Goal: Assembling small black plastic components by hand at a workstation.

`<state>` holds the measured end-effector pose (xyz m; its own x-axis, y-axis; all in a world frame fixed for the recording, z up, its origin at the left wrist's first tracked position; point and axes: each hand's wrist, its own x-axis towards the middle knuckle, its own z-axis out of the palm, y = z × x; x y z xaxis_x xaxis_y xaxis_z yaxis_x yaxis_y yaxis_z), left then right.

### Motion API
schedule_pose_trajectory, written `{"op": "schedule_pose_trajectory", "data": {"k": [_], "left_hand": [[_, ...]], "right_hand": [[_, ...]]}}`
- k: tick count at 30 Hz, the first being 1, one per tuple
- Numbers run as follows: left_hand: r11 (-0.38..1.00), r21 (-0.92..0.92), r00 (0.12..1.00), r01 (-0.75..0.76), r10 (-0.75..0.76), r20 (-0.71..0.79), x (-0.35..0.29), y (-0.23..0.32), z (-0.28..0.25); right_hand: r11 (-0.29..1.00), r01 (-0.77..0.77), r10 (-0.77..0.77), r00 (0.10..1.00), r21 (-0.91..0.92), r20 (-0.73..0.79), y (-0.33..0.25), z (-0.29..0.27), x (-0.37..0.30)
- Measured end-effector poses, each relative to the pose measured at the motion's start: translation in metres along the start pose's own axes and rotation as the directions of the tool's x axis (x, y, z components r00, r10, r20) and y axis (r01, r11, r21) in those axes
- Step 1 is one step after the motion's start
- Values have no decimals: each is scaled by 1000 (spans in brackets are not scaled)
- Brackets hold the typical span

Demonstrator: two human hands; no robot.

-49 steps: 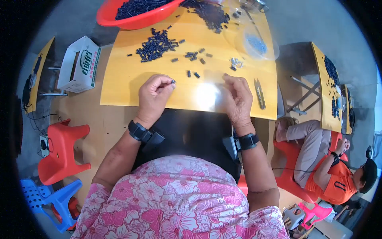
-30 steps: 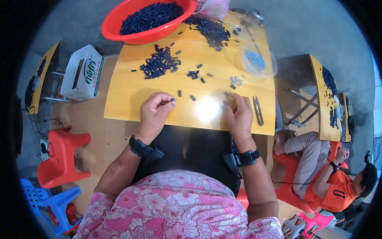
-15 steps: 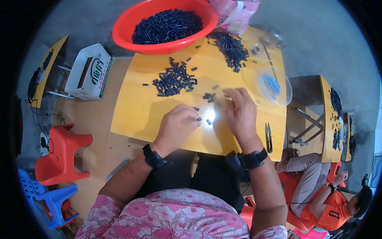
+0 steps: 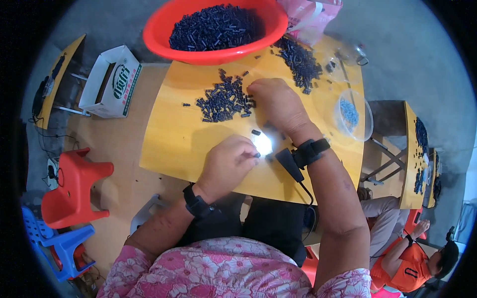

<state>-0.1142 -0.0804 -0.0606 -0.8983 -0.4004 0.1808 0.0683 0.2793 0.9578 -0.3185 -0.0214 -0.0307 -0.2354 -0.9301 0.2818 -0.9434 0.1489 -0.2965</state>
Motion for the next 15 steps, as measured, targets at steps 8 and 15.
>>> {"op": "schedule_pose_trajectory", "data": {"k": [8, 15], "left_hand": [[976, 176, 983, -128, 149, -110, 0, -4, 4], [930, 331, 983, -160, 182, -35, 1, -3, 14]], "right_hand": [[998, -45, 50, 994, 54, -100, -2, -9, -46], [977, -132, 151, 982, 165, -110, -27, -11, -77]]}}
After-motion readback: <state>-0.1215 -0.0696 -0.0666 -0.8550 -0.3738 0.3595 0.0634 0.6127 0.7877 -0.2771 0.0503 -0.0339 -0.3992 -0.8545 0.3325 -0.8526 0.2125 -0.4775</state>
